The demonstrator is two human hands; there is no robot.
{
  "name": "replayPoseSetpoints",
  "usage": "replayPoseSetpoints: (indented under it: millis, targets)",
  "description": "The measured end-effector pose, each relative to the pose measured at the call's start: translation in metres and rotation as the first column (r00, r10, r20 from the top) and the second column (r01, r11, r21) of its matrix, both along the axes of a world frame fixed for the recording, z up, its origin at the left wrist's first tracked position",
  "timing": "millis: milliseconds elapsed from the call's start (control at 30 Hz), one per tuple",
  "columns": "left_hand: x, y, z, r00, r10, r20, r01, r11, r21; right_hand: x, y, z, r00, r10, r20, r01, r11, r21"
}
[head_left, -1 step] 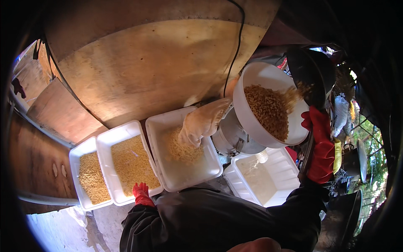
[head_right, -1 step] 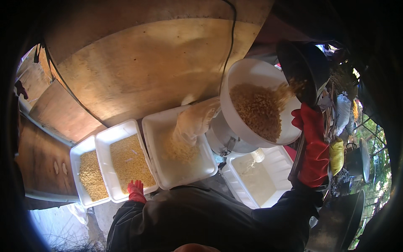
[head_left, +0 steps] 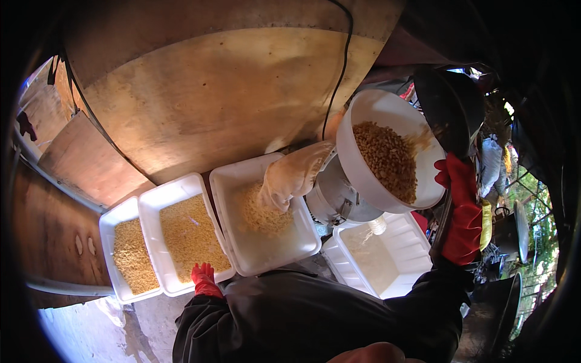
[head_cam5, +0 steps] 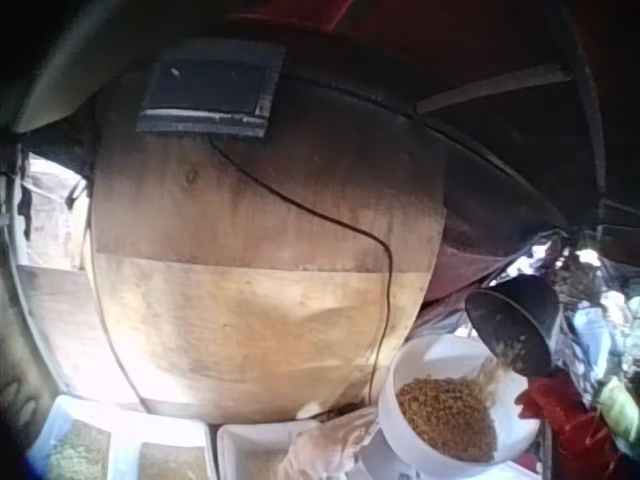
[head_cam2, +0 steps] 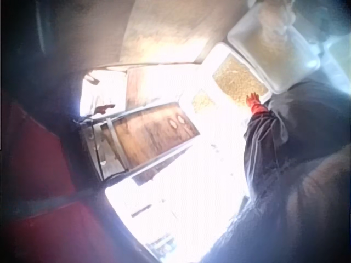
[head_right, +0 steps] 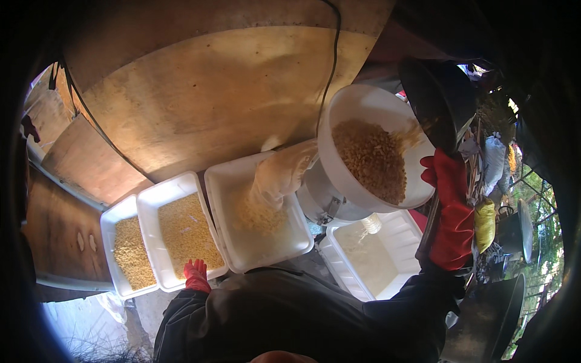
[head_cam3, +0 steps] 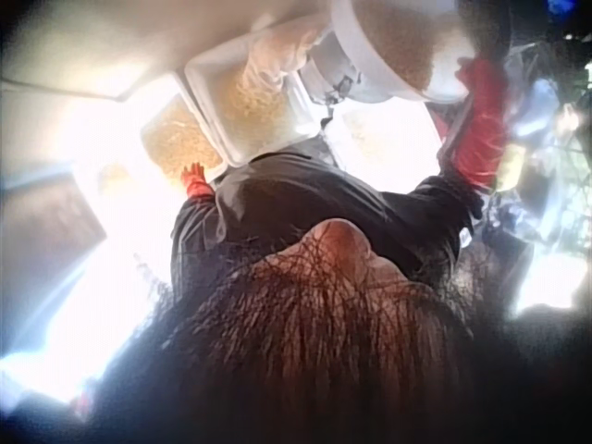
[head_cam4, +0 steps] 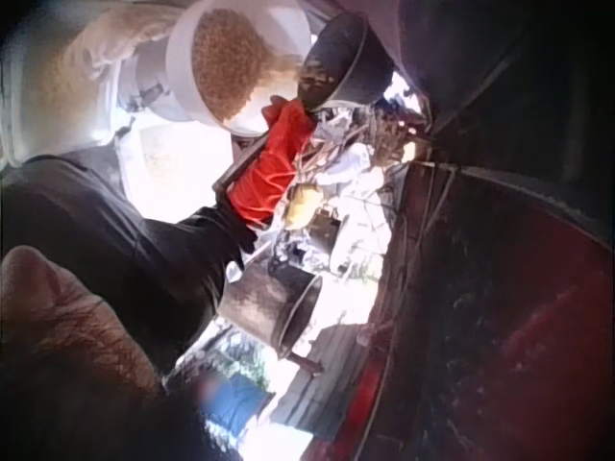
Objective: The person washes grains in a metal bowl under running water, then pours the grains into a grinding machine. The person repeatedly scoops grains from a white container and feeds them into the machine's hopper.
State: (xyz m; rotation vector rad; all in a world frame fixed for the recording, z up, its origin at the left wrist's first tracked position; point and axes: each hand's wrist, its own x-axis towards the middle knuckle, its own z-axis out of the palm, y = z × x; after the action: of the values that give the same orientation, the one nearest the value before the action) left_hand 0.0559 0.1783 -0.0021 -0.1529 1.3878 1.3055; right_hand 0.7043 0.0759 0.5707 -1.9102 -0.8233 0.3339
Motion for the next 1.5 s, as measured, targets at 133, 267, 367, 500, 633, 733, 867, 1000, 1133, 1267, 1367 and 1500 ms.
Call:
replayPoseSetpoints:
  millis: [133, 267, 367, 500, 633, 733, 867, 1000, 1133, 1267, 1367, 1500]
  targets:
    - [-0.009, -0.006, -0.017, 1.0, -0.006, 0.025, 0.006, 1.0, 0.011, -0.021, 0.008, -0.003, 0.997, -0.083, 0.008, 0.084, 0.994, -0.073]
    - [-0.031, -0.009, -0.033, 0.999, 0.027, 0.023, -0.026, 0.999, -0.045, 0.003, 0.012, -0.017, 0.994, -0.109, 0.01, 0.109, 0.992, -0.058]
    - [-0.063, -0.023, -0.054, 0.998, 0.053, 0.043, -0.052, 0.998, -0.038, 0.015, 0.008, -0.027, 0.941, 0.288, -0.177, -0.226, 0.926, 0.302]
    - [-0.085, -0.034, -0.057, 0.986, 0.09, 0.137, -0.087, 0.996, -0.025, -0.124, 0.056, -0.019, 0.804, 0.503, -0.319, -0.313, 0.813, 0.491]
    - [-0.115, -0.036, -0.053, 0.98, 0.109, 0.169, -0.115, 0.993, 0.026, -0.235, 0.153, -0.092, 0.612, 0.557, -0.561, -0.44, 0.83, 0.343]
    - [-0.132, -0.034, -0.05, 0.953, 0.126, 0.274, -0.151, 0.986, 0.072, -0.352, 0.212, -0.175, 0.613, 0.391, -0.687, -0.491, 0.869, 0.057]
    - [-0.164, -0.033, -0.083, 0.982, -0.185, 0.023, 0.173, 0.948, 0.266, -0.465, 0.262, -0.332, 0.213, 0.585, -0.782, -0.875, 0.471, 0.114]
    - [-0.181, -0.008, -0.036, 0.923, -0.071, 0.377, 0.086, 0.996, -0.022, -0.559, 0.303, -0.503, 0.509, 0.321, -0.799, -0.828, 0.434, -0.353]
    - [-0.203, -0.011, -0.02, 0.849, -0.125, 0.514, 0.11, 0.992, 0.058, -0.62, 0.374, -0.648, 0.634, 0.773, 0.014, -0.601, 0.504, -0.62]
    - [-0.209, -0.009, -0.027, 0.821, -0.152, 0.551, 0.159, 0.987, 0.036, -0.664, 0.398, -0.715, 0.726, 0.688, 0.022, -0.589, 0.637, -0.497]
    - [-0.213, -0.01, -0.022, 0.824, -0.166, 0.541, 0.169, 0.985, 0.044, -0.69, 0.357, -0.736, 0.657, 0.754, -0.004, -0.613, 0.53, -0.586]
    - [-0.209, -0.002, -0.009, 0.837, -0.169, 0.521, 0.172, 0.984, 0.043, -0.664, 0.29, -0.783, 0.655, 0.753, -0.069, -0.578, 0.44, -0.687]
